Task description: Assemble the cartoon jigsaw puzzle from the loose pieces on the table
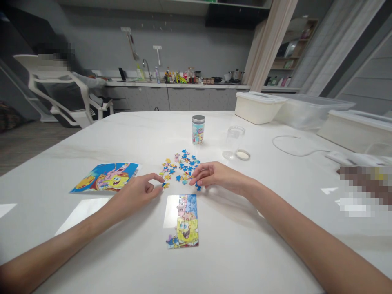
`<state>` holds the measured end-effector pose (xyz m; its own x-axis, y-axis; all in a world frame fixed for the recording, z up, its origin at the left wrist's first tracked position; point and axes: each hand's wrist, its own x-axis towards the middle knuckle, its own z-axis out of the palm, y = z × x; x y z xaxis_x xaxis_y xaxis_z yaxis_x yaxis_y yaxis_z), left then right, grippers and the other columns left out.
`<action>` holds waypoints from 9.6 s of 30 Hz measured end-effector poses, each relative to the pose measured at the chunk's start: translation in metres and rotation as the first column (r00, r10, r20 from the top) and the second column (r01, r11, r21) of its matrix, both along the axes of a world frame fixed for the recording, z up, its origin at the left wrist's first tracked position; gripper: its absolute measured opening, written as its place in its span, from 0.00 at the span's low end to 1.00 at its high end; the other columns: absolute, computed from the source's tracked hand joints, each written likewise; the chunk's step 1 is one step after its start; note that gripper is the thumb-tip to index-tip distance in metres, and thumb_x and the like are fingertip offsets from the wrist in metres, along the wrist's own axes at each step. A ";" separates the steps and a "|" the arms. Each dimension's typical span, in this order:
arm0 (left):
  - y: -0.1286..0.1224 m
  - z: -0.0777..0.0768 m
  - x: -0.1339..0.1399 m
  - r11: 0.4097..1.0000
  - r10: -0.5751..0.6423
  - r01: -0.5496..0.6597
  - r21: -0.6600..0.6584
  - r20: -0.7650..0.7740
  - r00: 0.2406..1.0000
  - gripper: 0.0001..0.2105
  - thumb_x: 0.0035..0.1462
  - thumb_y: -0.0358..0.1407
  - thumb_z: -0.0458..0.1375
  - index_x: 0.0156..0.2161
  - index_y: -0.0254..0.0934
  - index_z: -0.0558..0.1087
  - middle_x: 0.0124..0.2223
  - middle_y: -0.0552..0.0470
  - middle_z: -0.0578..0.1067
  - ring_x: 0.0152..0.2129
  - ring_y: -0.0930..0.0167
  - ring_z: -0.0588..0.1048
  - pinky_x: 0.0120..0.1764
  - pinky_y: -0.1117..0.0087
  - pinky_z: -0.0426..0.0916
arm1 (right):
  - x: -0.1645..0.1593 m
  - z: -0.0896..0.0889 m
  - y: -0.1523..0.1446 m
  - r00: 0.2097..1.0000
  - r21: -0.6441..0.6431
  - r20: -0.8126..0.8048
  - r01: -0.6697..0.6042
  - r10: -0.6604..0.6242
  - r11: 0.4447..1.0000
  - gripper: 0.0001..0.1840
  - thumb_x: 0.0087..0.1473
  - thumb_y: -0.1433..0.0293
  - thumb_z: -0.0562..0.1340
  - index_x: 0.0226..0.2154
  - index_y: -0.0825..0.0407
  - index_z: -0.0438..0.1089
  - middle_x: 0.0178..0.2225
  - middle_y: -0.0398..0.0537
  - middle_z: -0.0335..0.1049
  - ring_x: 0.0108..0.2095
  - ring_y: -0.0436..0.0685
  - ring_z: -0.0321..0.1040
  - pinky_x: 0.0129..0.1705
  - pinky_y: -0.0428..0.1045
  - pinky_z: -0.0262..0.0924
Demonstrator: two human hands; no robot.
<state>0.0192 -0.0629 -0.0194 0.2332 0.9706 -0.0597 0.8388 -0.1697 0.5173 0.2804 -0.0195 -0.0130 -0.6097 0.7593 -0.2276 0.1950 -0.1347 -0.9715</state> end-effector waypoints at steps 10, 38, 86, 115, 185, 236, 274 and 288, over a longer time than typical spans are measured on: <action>0.003 -0.006 -0.003 0.985 -0.039 0.079 0.155 -0.247 0.968 0.14 0.60 0.37 0.48 0.45 0.40 0.74 0.24 0.52 0.74 0.25 0.67 0.72 0.27 0.70 0.56 | 0.000 -0.006 0.003 1.000 0.000 -0.011 0.015 -0.015 1.000 0.12 0.45 0.73 0.68 0.36 0.51 0.70 0.36 0.46 0.74 0.33 0.49 0.67 0.29 0.44 0.58; -0.004 -0.022 0.008 0.576 -0.209 0.537 0.616 -0.524 0.825 0.15 0.66 0.42 0.46 0.45 0.35 0.69 0.19 0.53 0.74 0.14 0.72 0.71 0.18 0.73 0.51 | -0.046 -0.029 -0.018 0.967 0.213 -0.222 0.170 -0.121 0.962 0.16 0.37 0.70 0.71 0.32 0.52 0.71 0.33 0.45 0.73 0.33 0.52 0.71 0.36 0.49 0.66; 0.000 -0.013 0.001 0.765 -0.258 0.567 0.307 -0.661 0.705 0.15 0.66 0.41 0.45 0.46 0.35 0.69 0.23 0.51 0.76 0.21 0.66 0.75 0.22 0.70 0.56 | -0.032 -0.026 -0.006 0.956 0.357 0.029 0.262 -0.290 0.897 0.02 0.54 0.74 0.58 0.32 0.52 0.66 0.27 0.43 0.66 0.24 0.48 0.63 0.19 0.43 0.54; -0.001 -0.014 0.003 0.782 -0.143 0.449 0.432 -0.577 0.804 0.17 0.62 0.42 0.46 0.47 0.33 0.70 0.21 0.50 0.75 0.19 0.67 0.74 0.23 0.71 0.60 | -0.042 -0.015 -0.039 0.944 0.823 0.306 -0.198 -0.122 0.532 0.07 0.57 0.76 0.55 0.39 0.51 0.64 0.39 0.50 0.67 0.42 0.55 0.64 0.46 0.51 0.60; -0.008 -0.009 0.005 0.663 -0.271 0.553 0.505 -0.526 0.806 0.23 0.65 0.41 0.44 0.22 0.36 0.69 0.15 0.53 0.67 0.12 0.75 0.63 0.20 0.71 0.48 | 0.009 -0.039 0.029 0.840 0.914 0.338 -0.187 -0.424 0.359 0.13 0.61 0.71 0.53 0.44 0.53 0.71 0.47 0.56 0.69 0.48 0.61 0.66 0.50 0.57 0.60; -0.004 -0.010 0.002 0.680 -0.253 0.542 0.494 -0.536 0.806 0.22 0.64 0.41 0.44 0.22 0.36 0.70 0.16 0.51 0.69 0.13 0.74 0.65 0.20 0.70 0.50 | -0.003 -0.040 0.018 0.749 0.912 0.403 -0.283 -0.526 0.296 0.10 0.59 0.72 0.58 0.40 0.55 0.74 0.40 0.54 0.68 0.39 0.59 0.65 0.42 0.54 0.60; -0.004 -0.010 0.002 0.658 -0.279 0.564 0.498 -0.535 0.798 0.22 0.64 0.40 0.44 0.21 0.36 0.68 0.15 0.53 0.66 0.12 0.75 0.61 0.20 0.69 0.45 | -0.001 -0.039 0.022 0.763 0.889 0.433 -0.273 -0.480 0.367 0.14 0.57 0.78 0.55 0.40 0.54 0.74 0.39 0.56 0.69 0.39 0.61 0.65 0.43 0.55 0.61; -0.005 -0.007 0.003 0.665 -0.265 0.566 0.488 -0.554 0.789 0.22 0.64 0.40 0.44 0.21 0.36 0.69 0.15 0.53 0.66 0.12 0.74 0.63 0.19 0.68 0.46 | 0.007 -0.028 0.019 0.713 0.865 0.471 -0.259 -0.518 0.430 0.04 0.50 0.74 0.61 0.32 0.52 0.71 0.36 0.52 0.69 0.39 0.61 0.66 0.43 0.55 0.61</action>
<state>0.0221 -0.0683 -0.0264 0.7187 0.6253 0.3040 0.6898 -0.6962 -0.1987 0.2871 -0.0005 -0.0412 -0.4837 0.8106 0.3301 0.8065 0.5593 -0.1919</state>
